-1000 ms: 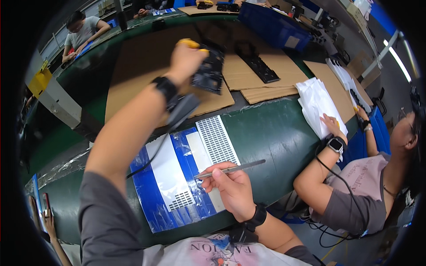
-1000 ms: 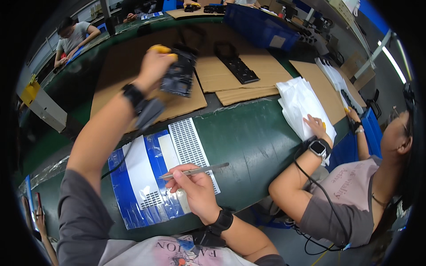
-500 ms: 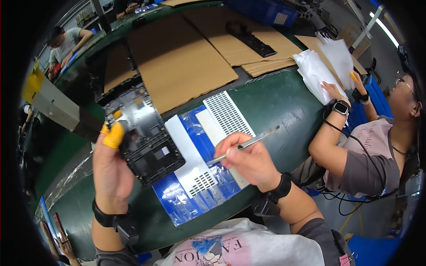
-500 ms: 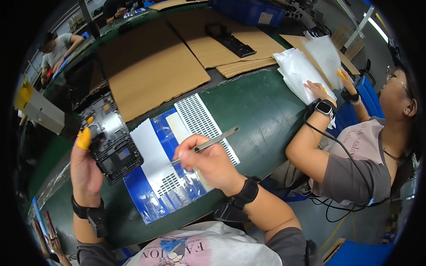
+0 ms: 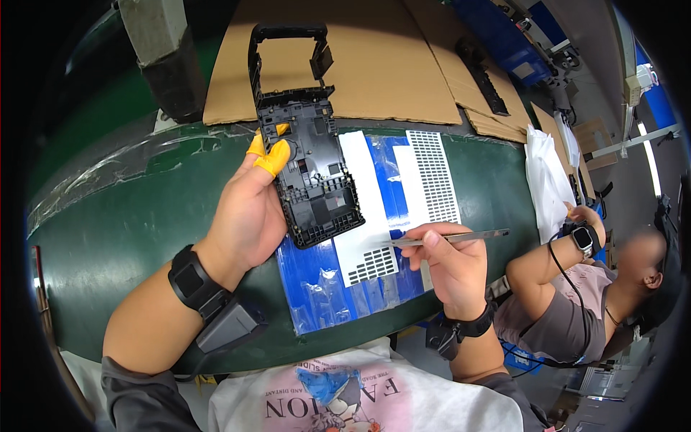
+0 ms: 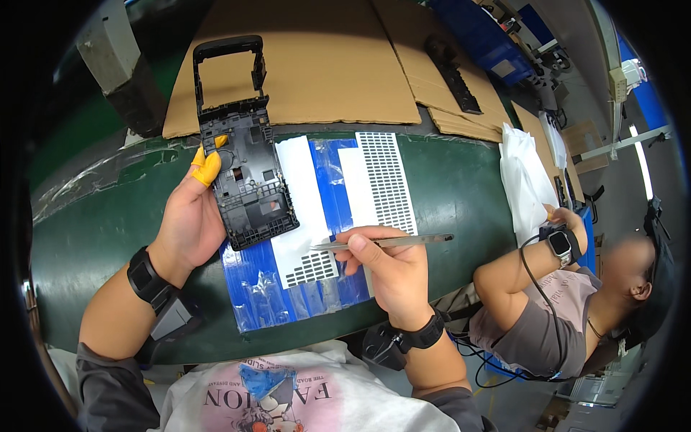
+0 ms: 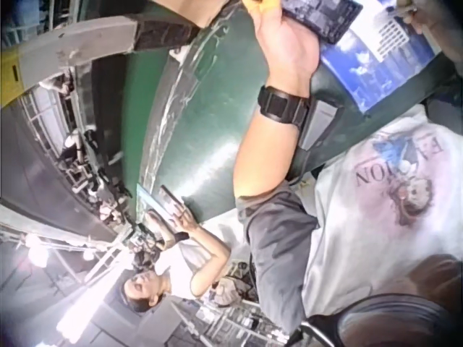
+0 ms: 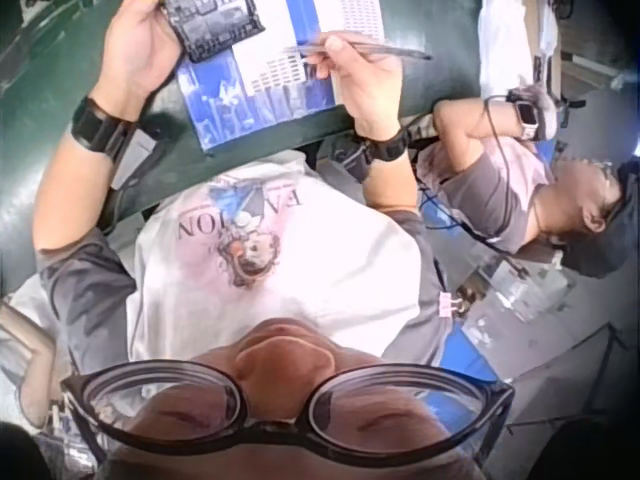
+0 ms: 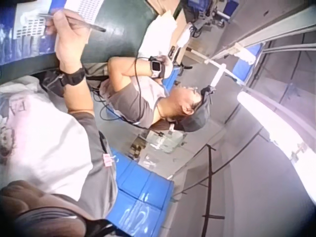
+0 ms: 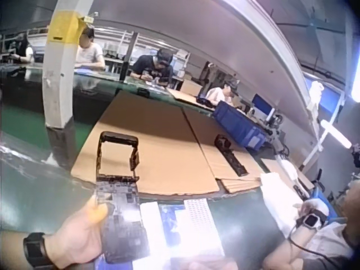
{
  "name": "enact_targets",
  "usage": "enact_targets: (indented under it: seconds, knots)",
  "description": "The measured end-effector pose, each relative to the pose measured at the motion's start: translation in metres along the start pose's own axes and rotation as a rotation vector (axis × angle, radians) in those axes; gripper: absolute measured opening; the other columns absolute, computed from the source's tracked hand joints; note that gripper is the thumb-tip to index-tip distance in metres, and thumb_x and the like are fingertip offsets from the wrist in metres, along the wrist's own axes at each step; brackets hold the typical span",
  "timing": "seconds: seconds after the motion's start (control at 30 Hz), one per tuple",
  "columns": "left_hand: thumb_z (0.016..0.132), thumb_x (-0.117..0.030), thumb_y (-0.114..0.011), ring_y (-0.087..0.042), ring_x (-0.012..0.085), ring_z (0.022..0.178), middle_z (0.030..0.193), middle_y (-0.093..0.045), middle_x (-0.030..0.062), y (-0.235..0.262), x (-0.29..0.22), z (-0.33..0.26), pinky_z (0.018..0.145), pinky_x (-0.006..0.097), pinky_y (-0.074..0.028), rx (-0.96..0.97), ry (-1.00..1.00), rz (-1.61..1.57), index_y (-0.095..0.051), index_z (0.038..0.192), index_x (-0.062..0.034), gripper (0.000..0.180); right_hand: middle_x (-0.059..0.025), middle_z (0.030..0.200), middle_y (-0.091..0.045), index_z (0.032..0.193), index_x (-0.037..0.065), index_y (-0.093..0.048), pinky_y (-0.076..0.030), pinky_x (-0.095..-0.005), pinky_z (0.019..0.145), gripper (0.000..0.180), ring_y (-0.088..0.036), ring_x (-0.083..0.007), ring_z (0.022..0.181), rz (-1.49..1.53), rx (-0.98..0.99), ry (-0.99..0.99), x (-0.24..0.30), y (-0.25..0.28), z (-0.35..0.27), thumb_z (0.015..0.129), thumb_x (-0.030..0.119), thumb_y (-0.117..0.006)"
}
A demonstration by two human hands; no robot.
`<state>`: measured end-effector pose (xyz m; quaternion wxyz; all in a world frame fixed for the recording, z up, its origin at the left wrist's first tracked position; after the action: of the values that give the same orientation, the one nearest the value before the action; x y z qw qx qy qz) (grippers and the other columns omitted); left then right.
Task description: Assembling small plastic parts and components of an electronic device housing using tweezers and a pen for inspection.
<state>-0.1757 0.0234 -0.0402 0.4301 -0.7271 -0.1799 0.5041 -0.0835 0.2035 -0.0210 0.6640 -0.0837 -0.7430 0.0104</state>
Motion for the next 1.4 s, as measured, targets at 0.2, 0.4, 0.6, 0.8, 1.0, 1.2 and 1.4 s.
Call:
enact_targets:
  seconds: [0.2,0.4,0.6,0.8,1.0,1.2,1.4]
  knots:
    - [0.087,-0.015,-0.033,-0.045,0.0215,0.105,0.115,-0.044,0.0085,-0.001,0.001,-0.001,0.089,0.038,-0.038,-0.007,-0.024,-0.003,-0.033,0.119,-0.0091,0.032,-0.0072,0.069,-0.058,0.086,-0.002,-0.050,-0.035,-0.0150,0.044,0.013,-0.045,-0.0044,0.052,-0.029,-0.087,-0.010,-0.012,-0.002,0.002,0.075,0.000,-0.057]
    - [0.086,-0.012,-0.035,-0.046,0.0204,0.104,0.112,-0.045,0.0076,0.000,0.003,-0.001,0.088,0.036,-0.038,0.001,-0.030,-0.054,-0.033,0.118,-0.0090,0.032,-0.0092,0.064,-0.058,0.085,-0.001,-0.047,-0.032,-0.0149,0.039,0.014,-0.043,-0.0039,0.045,-0.040,-0.119,-0.013,-0.012,-0.002,0.003,0.075,-0.001,-0.056]
    - [0.086,-0.011,-0.035,-0.046,0.0197,0.102,0.112,-0.046,0.0075,0.000,0.002,-0.002,0.088,0.036,-0.038,0.008,-0.033,-0.021,-0.033,0.118,-0.0091,0.032,-0.0100,0.066,-0.058,0.085,-0.001,-0.047,-0.032,-0.0148,0.039,0.013,-0.043,-0.0046,0.045,-0.037,-0.123,-0.011,-0.014,-0.001,0.003,0.075,-0.001,-0.055]
    - [0.082,-0.005,-0.039,-0.049,0.0167,0.095,0.104,-0.048,0.0057,-0.003,0.000,-0.003,0.083,0.033,-0.041,-0.009,-0.024,-0.086,-0.038,0.112,-0.0096,0.030,-0.0114,0.066,-0.058,0.086,-0.003,-0.047,-0.034,-0.0156,0.042,0.014,-0.045,-0.0058,0.048,-0.044,-0.108,-0.030,-0.010,-0.002,0.004,0.075,-0.002,-0.055]
    - [0.082,-0.005,-0.037,-0.050,0.0174,0.096,0.104,-0.047,0.0066,-0.032,-0.003,-0.018,0.084,0.034,-0.042,0.044,0.085,-0.197,-0.035,0.113,-0.0085,0.031,-0.0162,0.074,-0.059,0.086,-0.003,-0.045,-0.043,-0.0194,0.056,0.017,-0.054,-0.0115,0.058,0.111,0.030,0.320,0.067,-0.031,-0.003,0.073,-0.002,-0.056]
    - [0.083,-0.006,-0.036,-0.050,0.0177,0.096,0.105,-0.048,0.0073,-0.047,-0.014,-0.037,0.085,0.033,-0.041,0.022,0.070,-0.196,-0.034,0.115,-0.0070,0.032,-0.0146,0.079,-0.060,0.093,-0.003,-0.044,-0.046,-0.0229,0.066,0.024,-0.057,-0.0144,0.071,0.083,0.149,0.262,0.062,-0.073,0.012,0.073,-0.002,-0.058]
    - [0.083,-0.013,-0.040,-0.046,0.0223,0.104,0.115,-0.043,0.0102,-0.048,-0.010,-0.044,0.088,0.038,-0.039,0.060,0.107,-0.164,-0.029,0.121,-0.0108,0.039,-0.0182,0.071,-0.059,0.089,-0.003,-0.042,-0.047,-0.0293,0.061,0.022,-0.058,-0.0216,0.063,0.091,0.056,0.244,0.049,-0.073,0.008,0.074,0.004,-0.056]
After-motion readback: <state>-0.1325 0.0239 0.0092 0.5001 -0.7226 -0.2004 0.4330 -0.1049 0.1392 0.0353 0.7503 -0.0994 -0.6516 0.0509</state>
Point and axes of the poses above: each hand's wrist, its own z-axis towards the middle knuckle, its own y-axis out of the back of the hand, x = y × z, the point moved 8 cm from there along z, towards the middle knuckle
